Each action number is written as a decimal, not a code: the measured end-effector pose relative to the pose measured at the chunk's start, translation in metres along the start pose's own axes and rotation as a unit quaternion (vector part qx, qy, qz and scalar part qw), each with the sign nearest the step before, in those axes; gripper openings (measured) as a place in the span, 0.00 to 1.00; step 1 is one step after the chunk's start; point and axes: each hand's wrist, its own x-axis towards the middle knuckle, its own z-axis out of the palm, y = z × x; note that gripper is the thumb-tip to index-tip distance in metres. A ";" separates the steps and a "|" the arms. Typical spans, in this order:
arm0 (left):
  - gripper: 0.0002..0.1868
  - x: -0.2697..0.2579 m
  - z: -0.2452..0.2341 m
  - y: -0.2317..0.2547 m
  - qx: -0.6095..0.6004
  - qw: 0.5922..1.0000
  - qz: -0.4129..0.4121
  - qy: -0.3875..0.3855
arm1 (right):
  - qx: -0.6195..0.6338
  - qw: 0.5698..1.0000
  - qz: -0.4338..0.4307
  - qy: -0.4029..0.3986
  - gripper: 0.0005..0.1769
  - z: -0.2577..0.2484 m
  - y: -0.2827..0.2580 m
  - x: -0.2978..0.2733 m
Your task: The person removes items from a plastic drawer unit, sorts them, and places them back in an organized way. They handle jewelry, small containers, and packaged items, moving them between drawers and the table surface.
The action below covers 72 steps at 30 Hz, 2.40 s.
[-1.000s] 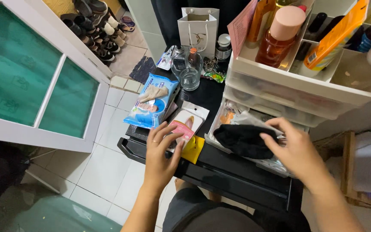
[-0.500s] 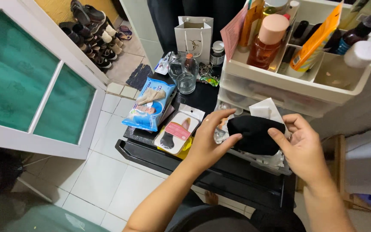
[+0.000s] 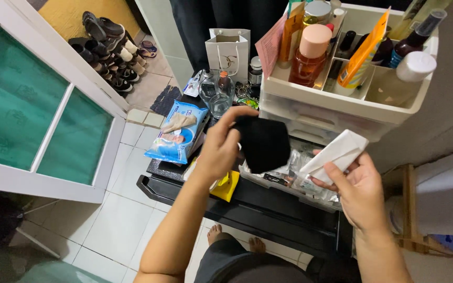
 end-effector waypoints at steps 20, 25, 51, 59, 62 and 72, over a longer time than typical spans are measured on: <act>0.45 -0.045 -0.006 -0.024 0.380 0.914 0.023 -0.140 | -0.207 0.971 -0.114 0.037 0.27 -0.013 0.022 -0.017; 0.40 -0.060 0.003 -0.055 0.361 0.923 0.006 -0.132 | -0.300 0.936 -0.172 0.069 0.20 0.005 0.013 -0.021; 0.16 -0.111 0.059 0.006 -0.020 0.998 0.063 -0.001 | -0.411 0.904 -0.118 0.034 0.25 0.031 0.066 -0.053; 0.17 -0.123 0.063 -0.014 -0.053 0.996 -0.008 0.066 | -0.529 0.792 -0.299 -0.064 0.23 0.031 0.082 -0.070; 0.13 -0.126 0.067 -0.033 -0.036 0.995 -0.013 0.095 | -0.542 0.799 -0.247 -0.083 0.25 0.028 0.095 -0.067; 0.09 -0.128 0.041 -0.052 -0.115 0.985 -0.048 0.120 | -0.435 0.884 -0.117 -0.123 0.09 0.038 0.058 -0.067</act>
